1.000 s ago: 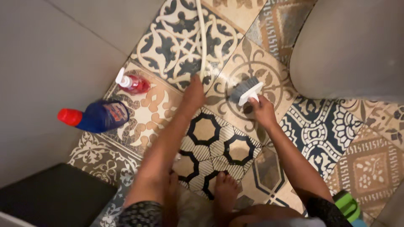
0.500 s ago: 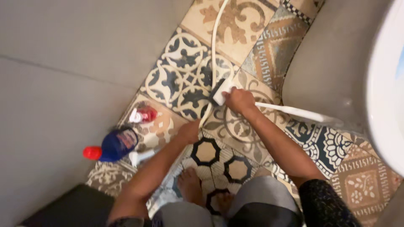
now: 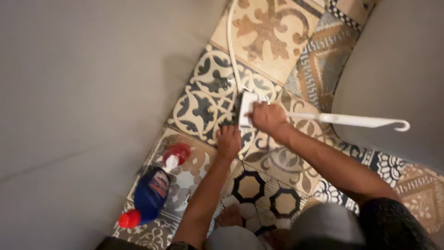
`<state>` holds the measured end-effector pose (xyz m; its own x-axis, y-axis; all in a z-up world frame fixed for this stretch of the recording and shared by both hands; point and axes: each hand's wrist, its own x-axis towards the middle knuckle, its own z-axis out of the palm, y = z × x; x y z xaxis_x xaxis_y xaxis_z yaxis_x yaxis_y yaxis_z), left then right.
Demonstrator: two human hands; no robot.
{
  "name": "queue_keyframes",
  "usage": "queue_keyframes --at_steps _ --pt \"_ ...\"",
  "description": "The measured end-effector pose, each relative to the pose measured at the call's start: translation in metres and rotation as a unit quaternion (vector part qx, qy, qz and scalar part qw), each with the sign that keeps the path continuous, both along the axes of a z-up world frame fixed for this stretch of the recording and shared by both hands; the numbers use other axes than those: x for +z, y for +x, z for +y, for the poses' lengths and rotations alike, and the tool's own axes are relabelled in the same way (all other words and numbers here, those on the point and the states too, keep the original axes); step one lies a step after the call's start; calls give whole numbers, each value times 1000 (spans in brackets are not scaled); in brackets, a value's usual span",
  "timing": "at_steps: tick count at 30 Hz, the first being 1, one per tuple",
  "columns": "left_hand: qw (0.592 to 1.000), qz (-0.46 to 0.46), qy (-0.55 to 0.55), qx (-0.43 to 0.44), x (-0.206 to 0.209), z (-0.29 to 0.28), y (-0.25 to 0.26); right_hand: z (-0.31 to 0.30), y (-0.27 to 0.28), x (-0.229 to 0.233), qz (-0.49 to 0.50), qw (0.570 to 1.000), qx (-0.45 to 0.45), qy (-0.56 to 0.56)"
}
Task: The person scrubs the toilet seat and bowl with a brush, wipes the exterior base, and cleans the spray hose using a sponge.
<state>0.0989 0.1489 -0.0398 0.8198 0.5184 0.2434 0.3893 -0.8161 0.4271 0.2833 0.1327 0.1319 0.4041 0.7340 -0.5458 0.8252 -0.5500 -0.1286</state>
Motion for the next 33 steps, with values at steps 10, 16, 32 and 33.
queue_keyframes --at_steps 10,16,32,33 --pt "992 -124 -7 -17 16 14 -1 53 56 -78 -91 981 158 62" --pt "997 -64 -2 -37 17 21 -2 101 91 -70 -70 987 121 78" --pt "997 -62 -9 -39 17 22 -3 60 50 -71 46 989 136 -41" --pt "997 -66 -11 -38 18 22 -3 56 47 -71 26 989 140 -39"
